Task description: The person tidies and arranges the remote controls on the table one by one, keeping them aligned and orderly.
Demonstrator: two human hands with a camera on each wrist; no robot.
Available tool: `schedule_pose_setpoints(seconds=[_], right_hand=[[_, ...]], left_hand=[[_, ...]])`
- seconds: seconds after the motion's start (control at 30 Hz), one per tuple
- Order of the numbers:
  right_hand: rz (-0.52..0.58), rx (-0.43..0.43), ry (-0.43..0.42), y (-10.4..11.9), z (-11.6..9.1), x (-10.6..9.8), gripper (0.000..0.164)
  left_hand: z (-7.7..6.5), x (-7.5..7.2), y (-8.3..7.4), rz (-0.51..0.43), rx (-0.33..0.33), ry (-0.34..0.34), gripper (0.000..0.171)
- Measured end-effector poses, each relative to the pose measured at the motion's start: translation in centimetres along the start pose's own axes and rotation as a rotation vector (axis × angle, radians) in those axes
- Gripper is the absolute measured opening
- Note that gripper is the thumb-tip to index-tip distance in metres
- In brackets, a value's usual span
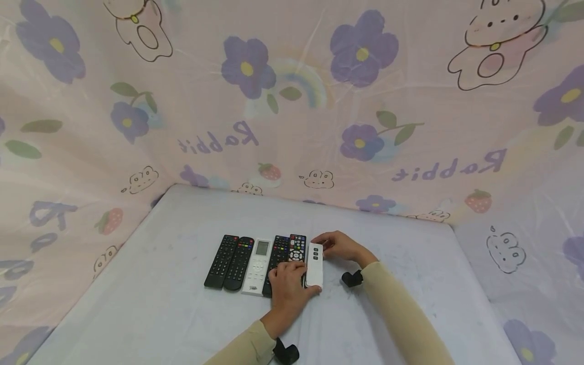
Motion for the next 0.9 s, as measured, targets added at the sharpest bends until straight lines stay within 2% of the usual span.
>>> schedule_pose_setpoints(seconds=[0.27, 0.53, 0.7, 0.8, 0.9], right_hand=[[-0.012, 0.009, -0.03, 0.2, -0.4, 0.6, 0.041], [-0.057, 0.013, -0.069, 0.4, -0.9, 0.9, 0.049], [-0.131, -0.014, -0.143, 0.8, -1.6, 0.6, 0.05], [-0.18, 0.007, -0.237, 1.3, -2.5, 0.1, 0.045], [-0.221, 0.025, -0.334, 2.4, -3.8, -0.6, 0.043]], left_hand=[[-0.1, 0.0, 0.2, 0.003, -0.025, 0.016, 0.069], [0.8, -0.4, 0.5, 0.012, 0.025, 0.07, 0.069], [2.6, -2.5, 1.9, 0.032, 0.046, 0.062, 0.065], [4.0, -4.5, 3.9, 0.044, 0.046, 0.052, 0.067], [5.7, -7.1, 6.4, 0.031, 0.016, 0.024, 0.071]])
Point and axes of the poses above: each hand's wrist, its own z-axis towards the middle knuckle, its own x-axis out of the palm, y = z × x, the point moved 4 cm from there along z, towards the middle knuckle, and after that the axes turned 3 degrees about -z, right-handed, at the moved point
